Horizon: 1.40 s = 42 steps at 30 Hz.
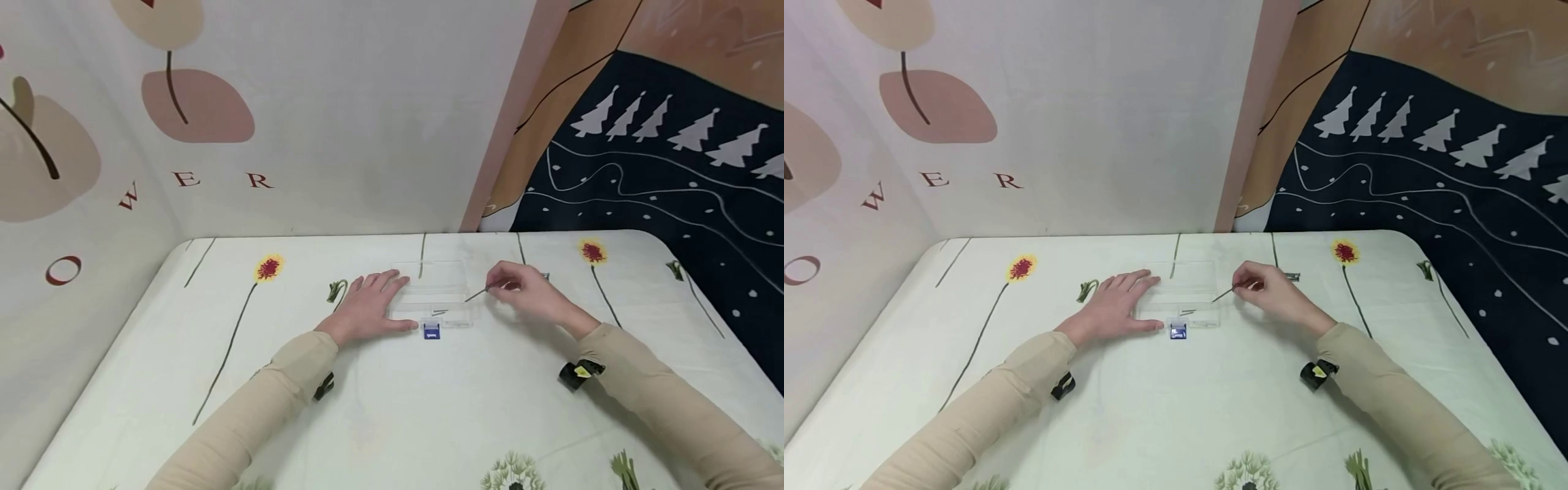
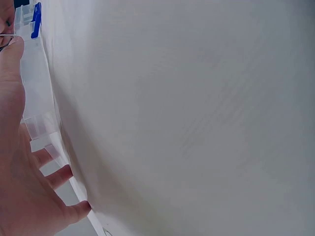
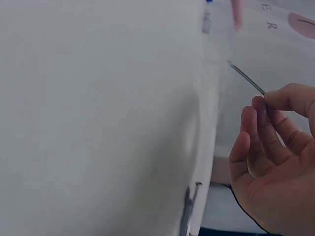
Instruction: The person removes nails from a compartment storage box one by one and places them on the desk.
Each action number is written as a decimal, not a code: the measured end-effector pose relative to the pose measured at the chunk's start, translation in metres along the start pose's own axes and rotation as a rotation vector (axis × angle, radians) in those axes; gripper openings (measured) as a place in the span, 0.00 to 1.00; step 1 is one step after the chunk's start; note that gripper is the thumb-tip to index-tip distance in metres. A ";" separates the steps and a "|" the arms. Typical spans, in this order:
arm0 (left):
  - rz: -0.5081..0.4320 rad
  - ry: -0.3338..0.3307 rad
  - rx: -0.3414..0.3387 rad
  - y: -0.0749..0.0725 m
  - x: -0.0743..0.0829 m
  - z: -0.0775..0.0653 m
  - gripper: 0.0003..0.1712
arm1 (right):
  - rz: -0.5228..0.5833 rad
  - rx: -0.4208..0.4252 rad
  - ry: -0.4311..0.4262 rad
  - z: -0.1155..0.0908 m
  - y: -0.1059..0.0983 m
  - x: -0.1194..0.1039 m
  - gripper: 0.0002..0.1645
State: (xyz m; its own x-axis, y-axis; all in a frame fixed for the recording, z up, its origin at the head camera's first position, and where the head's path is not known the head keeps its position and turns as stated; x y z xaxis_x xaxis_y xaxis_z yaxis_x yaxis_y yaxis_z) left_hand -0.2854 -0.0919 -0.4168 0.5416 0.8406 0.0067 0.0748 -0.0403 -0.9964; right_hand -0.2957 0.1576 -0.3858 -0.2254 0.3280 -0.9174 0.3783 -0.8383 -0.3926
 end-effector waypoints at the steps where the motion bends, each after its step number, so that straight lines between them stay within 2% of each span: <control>1: 0.001 0.000 0.001 0.000 0.000 0.000 0.54 | -0.003 0.012 0.002 -0.001 -0.004 -0.001 0.05; 8: -0.007 0.000 -0.006 0.001 0.000 -0.001 0.54 | 0.004 0.058 0.012 -0.009 -0.028 -0.004 0.07; 14: -0.007 0.000 -0.005 0.000 0.000 -0.001 0.53 | -0.067 0.077 0.053 -0.016 -0.044 0.002 0.08; 23: -0.004 0.004 -0.012 0.001 -0.001 0.000 0.54 | -0.140 0.101 0.036 -0.022 -0.060 0.012 0.08; 29: 0.000 0.003 -0.015 0.003 0.000 0.001 0.54 | -0.143 0.119 0.008 -0.024 -0.071 0.016 0.07; 36: -0.007 0.007 -0.007 0.002 0.000 0.001 0.54 | -0.144 0.140 0.011 -0.022 -0.077 0.023 0.07; 42: 0.002 0.004 -0.007 0.002 0.000 0.001 0.54 | -0.165 0.101 0.041 -0.017 -0.067 0.027 0.08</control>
State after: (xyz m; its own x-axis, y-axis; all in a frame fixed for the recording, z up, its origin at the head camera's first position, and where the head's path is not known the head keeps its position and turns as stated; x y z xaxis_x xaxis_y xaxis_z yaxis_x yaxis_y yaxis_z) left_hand -0.2864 -0.0918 -0.4193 0.5450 0.8384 0.0054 0.0795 -0.0453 -0.9958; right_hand -0.3123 0.2301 -0.3847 -0.2396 0.4798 -0.8440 0.2467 -0.8107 -0.5309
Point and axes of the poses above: each hand's wrist, its own z-axis towards the middle knuckle, its own y-axis out of the palm, x = y × z, the point moved 7 cm from there along z, towards the middle knuckle, and after that the axes turned 14 degrees about z, right-handed, at the moved point
